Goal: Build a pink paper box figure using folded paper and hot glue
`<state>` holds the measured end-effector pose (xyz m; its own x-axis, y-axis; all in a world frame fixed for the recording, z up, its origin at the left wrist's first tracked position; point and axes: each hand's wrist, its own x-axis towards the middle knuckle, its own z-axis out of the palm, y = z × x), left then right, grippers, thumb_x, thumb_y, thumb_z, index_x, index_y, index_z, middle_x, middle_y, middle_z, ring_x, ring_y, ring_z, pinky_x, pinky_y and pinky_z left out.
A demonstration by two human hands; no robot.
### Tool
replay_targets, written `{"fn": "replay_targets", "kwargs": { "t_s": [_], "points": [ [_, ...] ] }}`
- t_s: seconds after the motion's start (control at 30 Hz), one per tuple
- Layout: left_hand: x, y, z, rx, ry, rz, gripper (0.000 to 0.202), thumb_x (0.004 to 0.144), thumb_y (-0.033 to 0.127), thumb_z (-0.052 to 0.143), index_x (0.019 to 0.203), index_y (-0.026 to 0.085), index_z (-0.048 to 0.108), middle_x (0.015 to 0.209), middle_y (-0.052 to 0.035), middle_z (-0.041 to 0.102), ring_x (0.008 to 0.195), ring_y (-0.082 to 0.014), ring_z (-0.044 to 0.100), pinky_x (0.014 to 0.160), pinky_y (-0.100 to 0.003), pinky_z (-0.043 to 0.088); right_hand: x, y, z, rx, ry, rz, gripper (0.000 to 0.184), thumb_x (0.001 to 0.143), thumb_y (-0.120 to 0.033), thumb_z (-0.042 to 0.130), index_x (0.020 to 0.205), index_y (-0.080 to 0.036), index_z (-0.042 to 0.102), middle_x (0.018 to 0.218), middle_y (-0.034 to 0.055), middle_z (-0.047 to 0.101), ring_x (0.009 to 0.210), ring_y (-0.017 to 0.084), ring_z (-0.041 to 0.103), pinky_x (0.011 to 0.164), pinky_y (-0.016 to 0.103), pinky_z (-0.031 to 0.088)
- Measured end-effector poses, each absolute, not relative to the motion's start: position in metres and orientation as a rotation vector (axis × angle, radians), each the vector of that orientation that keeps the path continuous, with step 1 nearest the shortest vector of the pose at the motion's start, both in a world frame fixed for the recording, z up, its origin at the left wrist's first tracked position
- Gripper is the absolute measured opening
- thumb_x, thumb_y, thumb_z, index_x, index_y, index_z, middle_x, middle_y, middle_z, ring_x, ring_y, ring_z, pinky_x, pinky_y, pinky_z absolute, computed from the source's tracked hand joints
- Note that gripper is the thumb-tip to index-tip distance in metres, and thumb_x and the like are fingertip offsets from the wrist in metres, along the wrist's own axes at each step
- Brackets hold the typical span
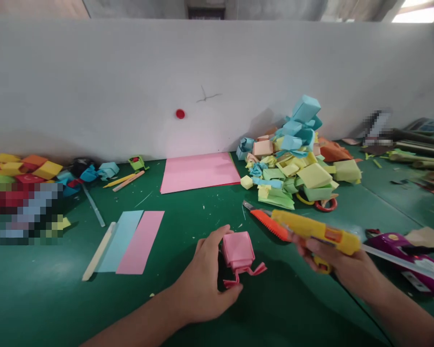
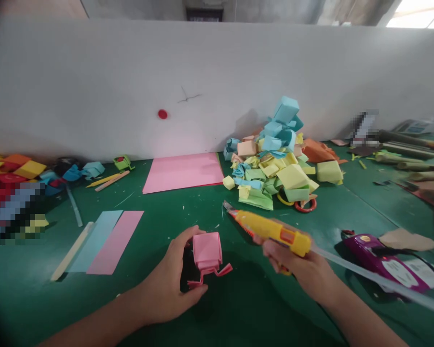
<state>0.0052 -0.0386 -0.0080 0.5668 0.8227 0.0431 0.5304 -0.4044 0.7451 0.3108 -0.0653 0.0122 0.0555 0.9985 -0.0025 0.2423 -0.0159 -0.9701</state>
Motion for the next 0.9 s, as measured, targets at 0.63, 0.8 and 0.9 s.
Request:
{"fn": "replay_targets", "kwargs": {
  "t_s": [0.63,0.8,0.9],
  "points": [
    [0.001,-0.036,-0.028,2.08,1.022,0.597,0.102,0.076,0.027,0.073,0.159,0.026,0.013,0.159,-0.0155,0.036,0.142,-0.0383,0.042,0.118,-0.06,0.038,0.279,-0.054,0.008,-1.313,-1.72,1.321,0.039,0.094,-0.059,0.058,0.081,-0.023,0.054,0.073,-0.0028,0.045,0.061,0.013,0.042,0.052,0.025,0.04],
    [0.002,-0.036,-0.028,2.063,1.024,0.622,0.101,0.076,0.026,0.073,0.158,0.025,0.015,0.158,-0.015,0.038,0.14,-0.038,0.044,0.117,-0.061,0.039,0.272,-0.056,0.007,-1.29,-1.693,1.361,0.04,0.095,-0.058,0.058,0.079,-0.023,0.051,0.072,-0.0039,0.042,0.06,0.012,0.037,0.05,0.024,0.036],
    [0.002,-0.036,-0.027,2.056,1.024,0.611,0.1,0.075,0.028,0.073,0.158,0.024,0.017,0.158,-0.016,0.038,0.139,-0.0388,0.044,0.116,-0.061,0.039,0.271,-0.056,0.007,-1.298,-1.674,1.374,0.041,0.095,-0.059,0.058,0.078,-0.022,0.051,0.072,-0.004,0.042,0.06,0.012,0.038,0.051,0.025,0.035]
  ]
}}
